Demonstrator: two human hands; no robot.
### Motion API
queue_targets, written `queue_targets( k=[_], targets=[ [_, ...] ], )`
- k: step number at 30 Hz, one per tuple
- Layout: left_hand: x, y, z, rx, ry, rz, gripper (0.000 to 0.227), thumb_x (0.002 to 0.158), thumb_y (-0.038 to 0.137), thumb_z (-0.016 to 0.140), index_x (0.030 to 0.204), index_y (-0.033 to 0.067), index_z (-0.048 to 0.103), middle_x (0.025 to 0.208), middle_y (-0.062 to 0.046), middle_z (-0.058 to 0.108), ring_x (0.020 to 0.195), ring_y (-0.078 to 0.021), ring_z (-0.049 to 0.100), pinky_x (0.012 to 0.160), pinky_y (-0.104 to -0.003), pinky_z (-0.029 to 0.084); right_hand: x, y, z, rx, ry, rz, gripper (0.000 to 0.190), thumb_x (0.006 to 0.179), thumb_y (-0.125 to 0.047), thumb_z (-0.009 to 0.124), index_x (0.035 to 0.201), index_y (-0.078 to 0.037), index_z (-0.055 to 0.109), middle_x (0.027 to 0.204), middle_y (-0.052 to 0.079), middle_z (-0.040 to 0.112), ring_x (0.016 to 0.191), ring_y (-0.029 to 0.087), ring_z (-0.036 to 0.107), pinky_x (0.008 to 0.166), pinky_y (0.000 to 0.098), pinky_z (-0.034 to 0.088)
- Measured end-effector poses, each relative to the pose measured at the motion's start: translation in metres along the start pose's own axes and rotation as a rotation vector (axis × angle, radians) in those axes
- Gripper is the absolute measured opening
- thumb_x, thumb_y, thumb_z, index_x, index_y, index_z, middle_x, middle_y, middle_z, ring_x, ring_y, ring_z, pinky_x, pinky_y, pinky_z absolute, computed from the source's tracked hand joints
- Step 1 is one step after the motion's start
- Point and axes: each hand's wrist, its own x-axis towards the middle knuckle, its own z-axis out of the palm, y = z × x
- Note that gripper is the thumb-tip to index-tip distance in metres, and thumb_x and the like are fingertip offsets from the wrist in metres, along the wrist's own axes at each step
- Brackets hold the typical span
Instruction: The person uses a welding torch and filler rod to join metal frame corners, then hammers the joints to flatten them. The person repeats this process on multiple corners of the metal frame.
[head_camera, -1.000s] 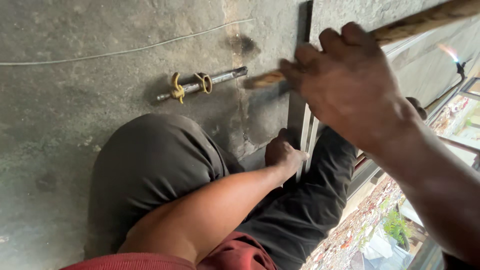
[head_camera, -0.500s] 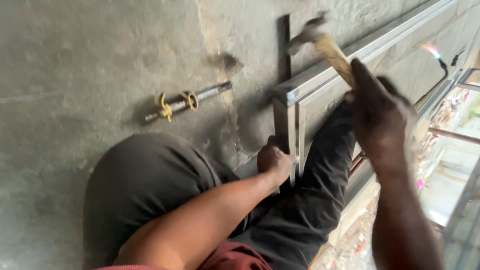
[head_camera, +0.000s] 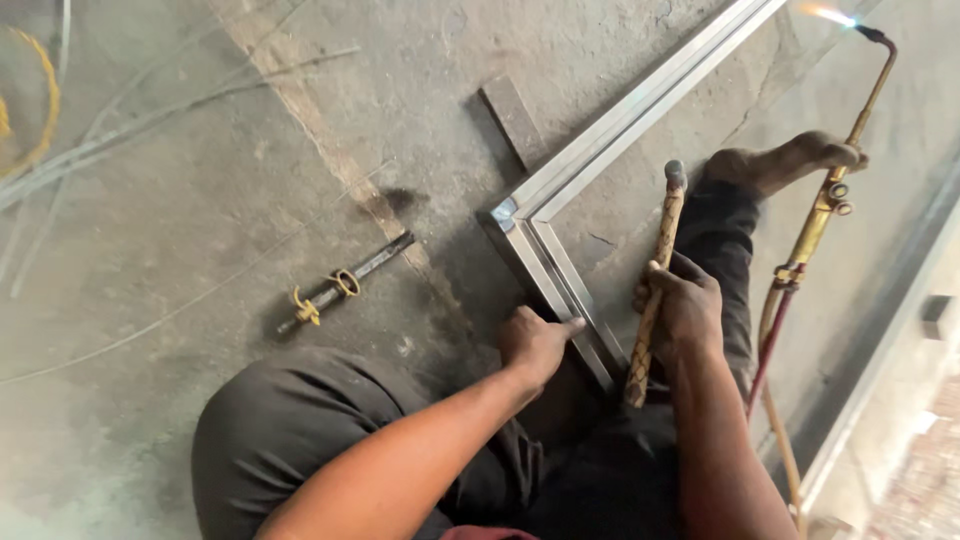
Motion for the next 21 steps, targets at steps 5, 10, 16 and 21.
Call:
queue_targets(
  k=[5,10,16,21],
  targets=[
    [-0.007,0.008,-0.001,0.007,0.034,0.035,0.066,0.065,0.050,0.091,0.088,-0.0080,0.071,0.093,-0.030,0.073,0.089,-0.0401,0.074,0.081,-0.045,0.058,0.029,0.003,-0.018,-0.372,0.070,-0.071,0.030,0.097,-0.006,0.064,0.126,0.003,0.066,0.083,0.006,0.067,0.066,0.015,0.059,0.058,0.0293,0.049],
    [-0.017,0.018,-0.007,-0.140,-0.014,-0.008,0.064,0.064,0.042,0.094,0.097,-0.0076,0.070,0.099,-0.027,0.073,0.094,-0.0361,0.073,0.086,-0.043,0.057,0.031,-0.027,0.003,-1.109,0.382,-1.318,0.031,0.086,-0.023,0.081,0.109,-0.006,0.071,0.093,0.014,0.071,0.079,0.031,0.069,0.071,0.0367,0.055],
    [-0.033,0.028,-0.023,-0.110,-0.135,-0.156,0.064,0.066,0.045,0.094,0.098,-0.0057,0.074,0.107,-0.026,0.074,0.100,-0.0348,0.072,0.093,-0.039,0.056,0.063,-0.108,0.116,-1.263,-0.204,-0.900,0.048,0.091,-0.054,0.077,0.096,-0.007,0.075,0.084,0.016,0.074,0.080,0.034,0.071,0.073,0.0437,0.054],
    [-0.030,0.027,-0.030,-0.215,-0.259,-0.131,0.061,0.066,0.041,0.092,0.100,-0.0056,0.075,0.106,-0.023,0.076,0.097,-0.0304,0.075,0.093,-0.033,0.057,0.096,-0.106,0.225,-1.885,-0.403,-0.790,0.074,0.068,-0.073,0.083,0.100,-0.007,0.071,0.087,0.016,0.072,0.086,0.037,0.070,0.071,0.0496,0.056]
  ],
)
